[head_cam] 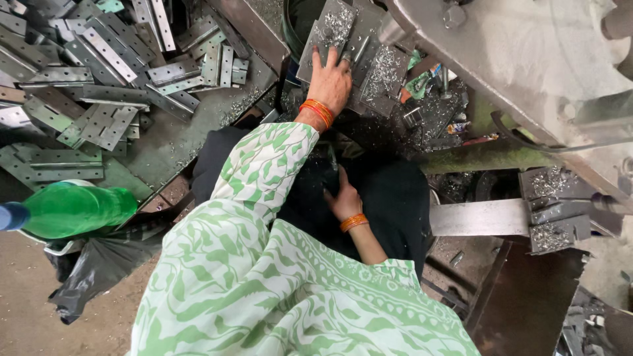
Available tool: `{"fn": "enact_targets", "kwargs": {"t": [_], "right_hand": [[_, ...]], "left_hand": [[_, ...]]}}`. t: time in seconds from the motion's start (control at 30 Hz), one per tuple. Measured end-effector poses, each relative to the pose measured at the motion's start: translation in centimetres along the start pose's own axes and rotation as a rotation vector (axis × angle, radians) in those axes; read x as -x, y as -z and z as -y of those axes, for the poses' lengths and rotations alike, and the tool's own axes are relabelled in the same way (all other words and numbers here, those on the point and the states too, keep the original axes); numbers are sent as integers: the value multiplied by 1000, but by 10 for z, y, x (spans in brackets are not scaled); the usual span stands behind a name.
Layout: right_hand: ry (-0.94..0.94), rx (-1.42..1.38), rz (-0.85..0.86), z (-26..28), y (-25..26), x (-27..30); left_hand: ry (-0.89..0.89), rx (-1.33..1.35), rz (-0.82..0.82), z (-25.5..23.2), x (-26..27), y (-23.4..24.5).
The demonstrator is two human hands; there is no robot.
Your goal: The person sits on the floor in a workshop and operates a manual press machine. They repeatedly pick up metal brackets from a pile, place them into the machine's die, and pull a lever to stamp the metal. After each cycle, the person removes the processed bracket and places it into a separate pile.
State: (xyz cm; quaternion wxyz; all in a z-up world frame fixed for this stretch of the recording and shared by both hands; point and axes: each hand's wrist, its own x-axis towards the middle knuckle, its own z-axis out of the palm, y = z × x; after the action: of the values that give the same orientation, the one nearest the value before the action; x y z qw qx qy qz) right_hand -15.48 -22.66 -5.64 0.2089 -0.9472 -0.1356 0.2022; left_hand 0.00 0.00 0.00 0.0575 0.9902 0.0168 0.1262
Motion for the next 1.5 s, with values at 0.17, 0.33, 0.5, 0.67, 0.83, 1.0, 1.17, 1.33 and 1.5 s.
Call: {"fn": "enact_targets", "kwargs": {"t": [0.17, 0.33, 0.5, 0.67, 0.83, 1.0, 1.17, 1.33, 1.5], "right_hand": [[67, 167, 42, 27, 63, -10], [65, 183, 49, 33, 64, -15], [143, -100, -156, 7, -2, 5], [43, -12, -42, 5, 10, 6], [61, 147, 16, 29, 61, -6], [52, 189, 19, 21, 42, -12], [-14, 16, -92, -8, -14, -1], [116, -75, -63, -23, -18, -7], [244, -251, 187, -36, 44, -6]], "left_hand": [[42, -23, -26, 1, -15, -2], [64, 9, 3, -2, -37, -5], [51, -6, -67, -2, -29, -10], [27, -19, -7, -11, -3, -2], [39, -33, 53, -9, -5, 5], [53, -43, 152, -8, -27, 7], [65, -6, 106, -12, -31, -8], [100, 35, -10, 2, -19, 5], [217, 271, -275, 44, 0, 49]]}}
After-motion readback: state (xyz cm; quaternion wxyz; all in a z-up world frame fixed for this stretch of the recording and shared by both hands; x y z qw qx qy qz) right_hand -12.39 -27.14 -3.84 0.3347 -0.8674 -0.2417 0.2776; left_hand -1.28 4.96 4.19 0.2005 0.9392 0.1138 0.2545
